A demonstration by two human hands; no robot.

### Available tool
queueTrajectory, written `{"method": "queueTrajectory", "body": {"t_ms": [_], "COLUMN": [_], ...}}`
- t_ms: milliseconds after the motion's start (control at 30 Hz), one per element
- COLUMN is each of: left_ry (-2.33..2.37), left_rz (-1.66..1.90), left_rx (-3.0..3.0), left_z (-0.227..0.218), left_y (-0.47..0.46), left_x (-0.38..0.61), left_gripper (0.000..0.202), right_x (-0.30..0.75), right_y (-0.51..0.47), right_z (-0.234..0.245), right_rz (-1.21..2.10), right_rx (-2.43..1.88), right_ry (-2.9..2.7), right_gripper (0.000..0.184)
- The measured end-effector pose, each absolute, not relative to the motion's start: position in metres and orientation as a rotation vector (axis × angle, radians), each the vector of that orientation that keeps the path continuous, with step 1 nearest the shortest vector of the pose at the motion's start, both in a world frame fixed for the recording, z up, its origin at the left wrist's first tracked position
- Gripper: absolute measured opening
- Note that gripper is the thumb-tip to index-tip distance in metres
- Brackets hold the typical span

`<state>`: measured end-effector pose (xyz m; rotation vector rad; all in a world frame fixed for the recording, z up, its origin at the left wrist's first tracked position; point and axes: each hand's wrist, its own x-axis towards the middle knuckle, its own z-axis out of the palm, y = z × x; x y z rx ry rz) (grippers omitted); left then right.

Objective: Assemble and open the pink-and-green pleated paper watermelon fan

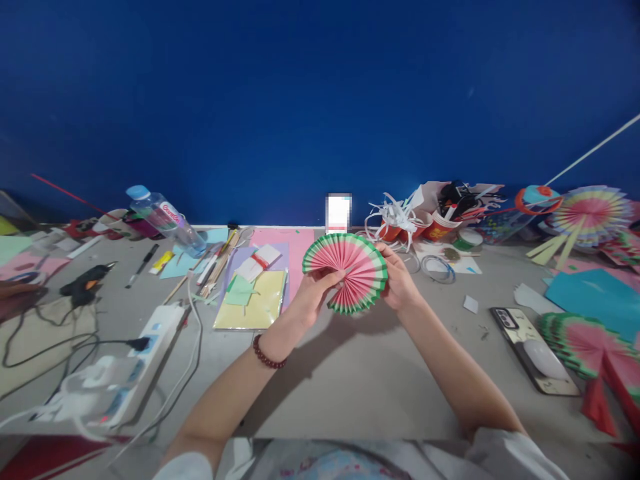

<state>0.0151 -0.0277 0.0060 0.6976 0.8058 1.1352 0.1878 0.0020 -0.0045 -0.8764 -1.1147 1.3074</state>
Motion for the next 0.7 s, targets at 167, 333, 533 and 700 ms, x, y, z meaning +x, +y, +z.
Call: {"method": "queueTrajectory", "body": {"t_ms": [167, 333, 533, 700], "left_ry": [0.8, 0.861, 0.739, 0.729], "left_rz": [1.139, 1.19, 1.128, 1.073], "left_rx": [0.691, 0.685, 0.688, 0.744], "left_z": [0.004, 0.001, -0.004, -0.005], "left_y": [-0.03, -0.03, -0.028, -0.027], "left_x": [0.018, 0.023, 0.02, 0.018], "left_gripper": [0.019, 0.02, 0.02, 0.023], "right_x": [0.183, 0.183, 0.186, 0.184], "right_y": [0.002, 0.003, 0.004, 0.002], "right_z": [-0.003, -0.005, -0.01, -0.009], "right_rz": [1.41, 1.356, 1.391, 1.456], "right_rx": [-0.845, -0.86, -0.764, -0.73], "right_ry": [-1.008, -1.08, -1.004, -0.9], "right_gripper": [0.038, 0.034, 0.032, 0.03]}}
